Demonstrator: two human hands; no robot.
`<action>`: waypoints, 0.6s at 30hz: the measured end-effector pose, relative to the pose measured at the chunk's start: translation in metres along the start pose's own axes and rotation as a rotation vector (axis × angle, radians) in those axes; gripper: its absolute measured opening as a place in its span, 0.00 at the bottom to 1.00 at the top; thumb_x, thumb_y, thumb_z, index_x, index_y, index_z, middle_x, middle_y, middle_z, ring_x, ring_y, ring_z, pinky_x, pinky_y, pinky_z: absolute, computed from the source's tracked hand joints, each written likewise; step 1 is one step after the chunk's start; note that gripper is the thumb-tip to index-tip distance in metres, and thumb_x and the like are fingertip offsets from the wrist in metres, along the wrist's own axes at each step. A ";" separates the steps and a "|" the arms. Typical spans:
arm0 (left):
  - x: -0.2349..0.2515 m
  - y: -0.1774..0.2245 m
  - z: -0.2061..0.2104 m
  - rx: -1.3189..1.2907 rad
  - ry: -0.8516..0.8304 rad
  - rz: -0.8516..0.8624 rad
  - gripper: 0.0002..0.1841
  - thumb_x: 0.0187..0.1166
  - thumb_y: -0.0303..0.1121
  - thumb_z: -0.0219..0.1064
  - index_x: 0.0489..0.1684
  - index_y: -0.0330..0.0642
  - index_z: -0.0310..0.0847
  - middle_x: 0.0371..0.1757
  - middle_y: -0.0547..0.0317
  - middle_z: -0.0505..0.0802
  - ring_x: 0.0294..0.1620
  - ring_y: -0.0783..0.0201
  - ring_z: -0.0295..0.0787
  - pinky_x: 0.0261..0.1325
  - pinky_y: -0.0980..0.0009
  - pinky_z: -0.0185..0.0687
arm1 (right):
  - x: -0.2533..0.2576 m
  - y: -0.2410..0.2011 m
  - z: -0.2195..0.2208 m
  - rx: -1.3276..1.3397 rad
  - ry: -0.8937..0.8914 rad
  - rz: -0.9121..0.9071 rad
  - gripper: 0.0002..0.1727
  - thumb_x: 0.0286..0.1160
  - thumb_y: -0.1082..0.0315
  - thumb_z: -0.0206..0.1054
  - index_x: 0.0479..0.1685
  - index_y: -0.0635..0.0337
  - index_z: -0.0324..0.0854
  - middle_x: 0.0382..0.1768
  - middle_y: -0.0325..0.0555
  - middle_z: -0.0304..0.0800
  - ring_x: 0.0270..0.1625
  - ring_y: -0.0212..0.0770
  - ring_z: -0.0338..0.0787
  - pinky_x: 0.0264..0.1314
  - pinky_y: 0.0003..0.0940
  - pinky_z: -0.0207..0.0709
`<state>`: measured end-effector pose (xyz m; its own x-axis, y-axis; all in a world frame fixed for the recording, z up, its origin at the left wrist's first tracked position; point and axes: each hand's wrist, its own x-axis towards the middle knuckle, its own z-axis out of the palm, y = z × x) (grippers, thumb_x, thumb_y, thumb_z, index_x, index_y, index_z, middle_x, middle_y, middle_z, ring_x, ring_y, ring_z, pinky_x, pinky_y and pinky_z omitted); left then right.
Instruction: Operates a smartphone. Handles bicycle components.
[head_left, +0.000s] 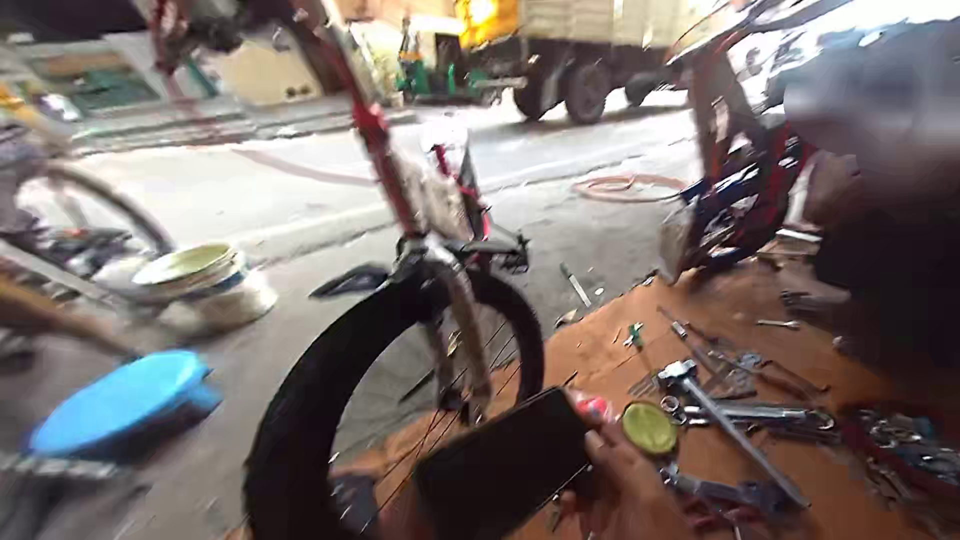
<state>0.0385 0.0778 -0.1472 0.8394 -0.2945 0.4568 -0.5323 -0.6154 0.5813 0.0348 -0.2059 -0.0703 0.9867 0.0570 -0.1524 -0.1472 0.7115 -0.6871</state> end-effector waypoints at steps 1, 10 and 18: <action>0.005 -0.005 0.018 -0.124 -0.003 -0.008 0.44 0.63 0.58 0.83 0.71 0.32 0.78 0.64 0.48 0.91 0.68 0.60 0.87 0.75 0.56 0.81 | -0.002 0.002 -0.007 0.012 0.002 0.057 0.22 0.92 0.68 0.42 0.79 0.64 0.63 0.55 0.56 0.90 0.46 0.46 0.95 0.44 0.42 0.92; 0.065 0.014 0.064 -1.184 -0.247 0.061 0.47 0.57 0.38 0.89 0.83 0.42 0.70 0.78 0.52 0.82 0.73 0.56 0.83 0.76 0.57 0.81 | -0.019 0.026 -0.027 0.081 -0.191 0.177 0.32 0.90 0.71 0.45 0.93 0.56 0.47 0.71 0.67 0.78 0.61 0.57 0.90 0.64 0.51 0.86; 0.060 0.021 0.066 -1.397 -0.074 -0.141 0.40 0.68 0.41 0.82 0.80 0.41 0.67 0.68 0.53 0.90 0.63 0.59 0.91 0.69 0.59 0.87 | -0.006 0.037 -0.008 0.172 -0.170 0.089 0.33 0.88 0.73 0.46 0.92 0.56 0.44 0.69 0.69 0.78 0.60 0.58 0.91 0.63 0.49 0.87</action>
<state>0.0846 -0.0004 -0.1522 0.8748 -0.3561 0.3284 -0.0757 0.5691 0.8188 0.0226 -0.1852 -0.1005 0.9700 0.2314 -0.0750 -0.2343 0.8062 -0.5432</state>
